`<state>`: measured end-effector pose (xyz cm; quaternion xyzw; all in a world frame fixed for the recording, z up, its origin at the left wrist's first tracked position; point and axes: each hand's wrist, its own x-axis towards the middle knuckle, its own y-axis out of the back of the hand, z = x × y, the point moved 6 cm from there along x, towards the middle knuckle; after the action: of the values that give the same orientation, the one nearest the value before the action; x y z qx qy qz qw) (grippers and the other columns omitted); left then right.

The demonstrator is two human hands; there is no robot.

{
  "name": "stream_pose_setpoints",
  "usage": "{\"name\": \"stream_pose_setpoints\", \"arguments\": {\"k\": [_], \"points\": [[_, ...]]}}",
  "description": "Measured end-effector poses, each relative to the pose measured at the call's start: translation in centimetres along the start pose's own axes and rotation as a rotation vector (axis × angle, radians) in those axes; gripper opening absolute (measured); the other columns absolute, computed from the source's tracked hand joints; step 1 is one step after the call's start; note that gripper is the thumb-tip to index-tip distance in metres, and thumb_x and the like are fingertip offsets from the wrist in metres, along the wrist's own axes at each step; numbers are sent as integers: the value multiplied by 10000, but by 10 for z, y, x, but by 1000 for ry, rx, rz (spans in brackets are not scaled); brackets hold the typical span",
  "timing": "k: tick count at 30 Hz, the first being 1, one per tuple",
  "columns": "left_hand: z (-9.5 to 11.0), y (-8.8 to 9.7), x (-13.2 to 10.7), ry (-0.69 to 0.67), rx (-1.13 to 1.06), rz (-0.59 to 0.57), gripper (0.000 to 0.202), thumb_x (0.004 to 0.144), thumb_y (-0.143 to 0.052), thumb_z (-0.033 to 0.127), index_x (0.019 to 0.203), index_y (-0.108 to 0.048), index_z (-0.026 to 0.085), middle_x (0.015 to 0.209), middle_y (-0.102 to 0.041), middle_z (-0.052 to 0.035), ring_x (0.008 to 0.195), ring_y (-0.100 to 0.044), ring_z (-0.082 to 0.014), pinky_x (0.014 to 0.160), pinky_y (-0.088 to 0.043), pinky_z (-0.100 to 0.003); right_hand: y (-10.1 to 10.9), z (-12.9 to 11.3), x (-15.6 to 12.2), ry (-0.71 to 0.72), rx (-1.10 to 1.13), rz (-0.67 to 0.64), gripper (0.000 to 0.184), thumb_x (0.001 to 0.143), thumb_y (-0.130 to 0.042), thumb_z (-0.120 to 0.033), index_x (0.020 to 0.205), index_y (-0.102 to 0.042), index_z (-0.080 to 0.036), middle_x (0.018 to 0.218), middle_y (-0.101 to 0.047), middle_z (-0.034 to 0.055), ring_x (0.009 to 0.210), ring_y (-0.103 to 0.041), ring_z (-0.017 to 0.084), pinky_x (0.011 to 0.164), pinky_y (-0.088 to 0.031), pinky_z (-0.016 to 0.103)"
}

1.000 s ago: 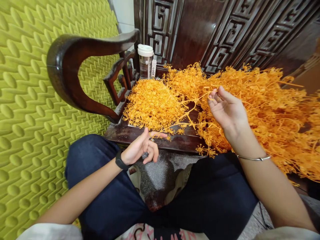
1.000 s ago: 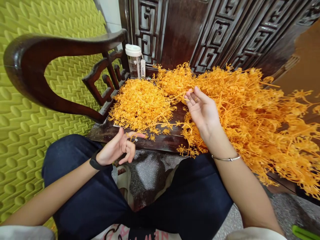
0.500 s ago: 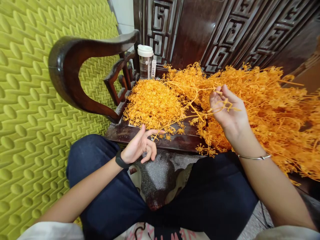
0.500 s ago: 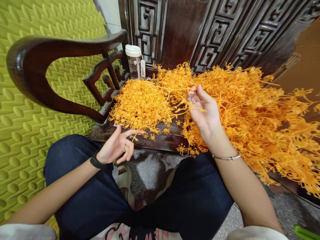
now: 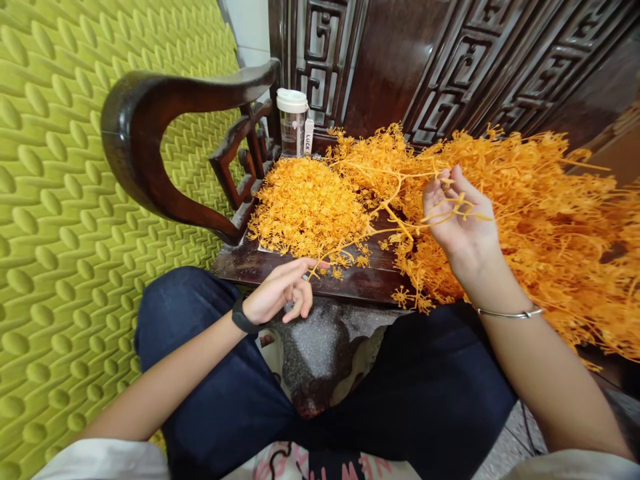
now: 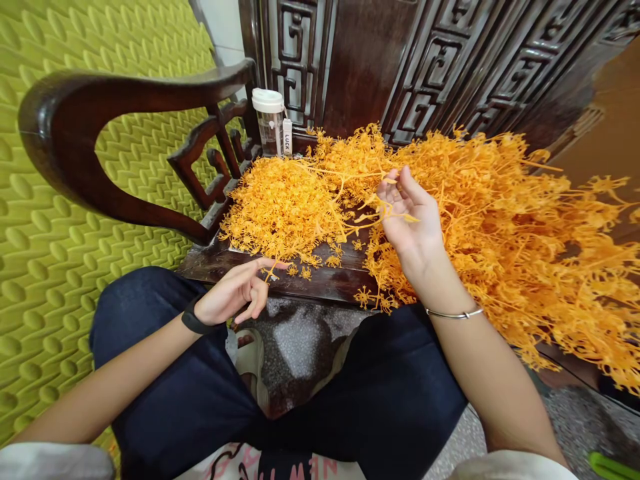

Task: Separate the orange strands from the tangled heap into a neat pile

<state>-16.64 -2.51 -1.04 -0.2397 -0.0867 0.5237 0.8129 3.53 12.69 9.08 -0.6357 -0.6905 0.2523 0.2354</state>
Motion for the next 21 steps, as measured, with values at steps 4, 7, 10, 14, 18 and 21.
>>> {"name": "stream_pose_setpoints", "arguments": {"k": [4, 7, 10, 14, 18, 21], "points": [[-1, -1, -1, 14, 84, 33, 319, 839, -511, 344, 1057, -554, 115, 432, -589, 7, 249, -412, -65, 268, -282, -133, 3, 3, 3, -20, -77, -74, 258, 859, -450, -145, 637, -573, -189, 691, -590, -34, 673, -559, 14, 748, -454, 140], [5, 3, -2, -32, 137, 63, 248, 832, -521, 346, 925, -583, 125, 434, -586, 9, 258, -414, -59, 284, -301, -138, -4, 5, 1, 19, -245, -225, 95, 789, -568, -260, 704, -573, -218, 725, -576, -28, 739, -574, 74, 734, -484, 217], [21, 12, -8, -141, 204, 154, 242, 798, -566, 366, 844, -581, 128, 434, -581, 14, 275, -425, -64, 297, -319, -149, -11, 13, -7, -14, -294, -259, 150, 760, -595, -356, 721, -557, -217, 712, -557, -23, 694, -573, 82, 688, -496, 223], [41, 25, -41, -330, 277, 387, 237, 780, -585, 372, 799, -569, 136, 447, -581, 18, 308, -458, -76, 322, -341, -162, -25, 40, -27, -213, -260, -339, 222, 752, -601, -390, 659, -539, -198, 665, -573, -22, 605, -560, 72, 640, -493, 212], [37, 25, -113, -430, 297, 673, 210, 783, -582, 354, 788, -576, 144, 422, -546, 34, 317, -454, -85, 307, -333, -169, -32, 77, -55, -429, -299, -536, 221, 762, -602, -372, 663, -565, -177, 676, -607, -5, 630, -588, 97, 647, -495, 234], [19, 15, -186, -476, 293, 926, 190, 793, -566, 343, 802, -579, 153, 402, -520, 50, 292, -421, -72, 311, -308, -167, -27, 104, -78, -556, -424, -668, 214, 773, -596, -363, 701, -585, -162, 712, -621, 9, 661, -600, 112, 674, -489, 251]]}}
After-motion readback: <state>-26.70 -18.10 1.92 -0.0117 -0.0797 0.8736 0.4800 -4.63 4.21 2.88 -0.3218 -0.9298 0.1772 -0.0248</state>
